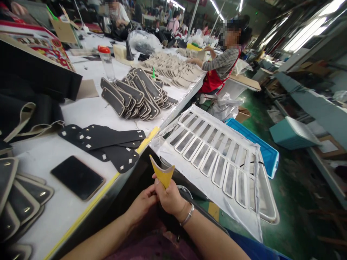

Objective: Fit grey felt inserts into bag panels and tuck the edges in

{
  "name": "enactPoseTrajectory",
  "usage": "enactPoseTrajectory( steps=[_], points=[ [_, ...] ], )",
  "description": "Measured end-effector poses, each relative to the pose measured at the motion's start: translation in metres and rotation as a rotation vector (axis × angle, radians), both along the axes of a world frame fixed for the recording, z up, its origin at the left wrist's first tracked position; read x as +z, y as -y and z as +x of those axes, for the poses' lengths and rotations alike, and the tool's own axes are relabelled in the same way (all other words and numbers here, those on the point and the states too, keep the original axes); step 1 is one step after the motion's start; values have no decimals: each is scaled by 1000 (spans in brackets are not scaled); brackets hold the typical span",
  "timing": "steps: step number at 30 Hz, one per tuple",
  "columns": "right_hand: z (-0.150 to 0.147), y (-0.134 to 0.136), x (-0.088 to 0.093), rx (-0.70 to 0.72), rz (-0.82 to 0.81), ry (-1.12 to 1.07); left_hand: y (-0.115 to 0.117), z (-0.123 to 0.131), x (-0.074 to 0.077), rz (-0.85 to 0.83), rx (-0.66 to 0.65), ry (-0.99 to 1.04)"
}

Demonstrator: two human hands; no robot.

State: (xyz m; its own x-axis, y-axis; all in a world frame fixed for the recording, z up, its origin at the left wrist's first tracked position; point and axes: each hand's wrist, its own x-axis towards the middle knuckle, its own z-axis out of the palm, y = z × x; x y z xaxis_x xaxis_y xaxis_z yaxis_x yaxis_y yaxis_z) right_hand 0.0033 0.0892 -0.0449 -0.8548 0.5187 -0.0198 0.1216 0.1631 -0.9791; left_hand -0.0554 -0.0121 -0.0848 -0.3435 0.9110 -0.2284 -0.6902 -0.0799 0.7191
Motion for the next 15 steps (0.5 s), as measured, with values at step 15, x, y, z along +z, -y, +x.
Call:
enactPoseTrajectory(
  steps=[15],
  points=[
    [5,8,7,-205,-182,-84,8,12,24,-90,11,-52]
  ],
)
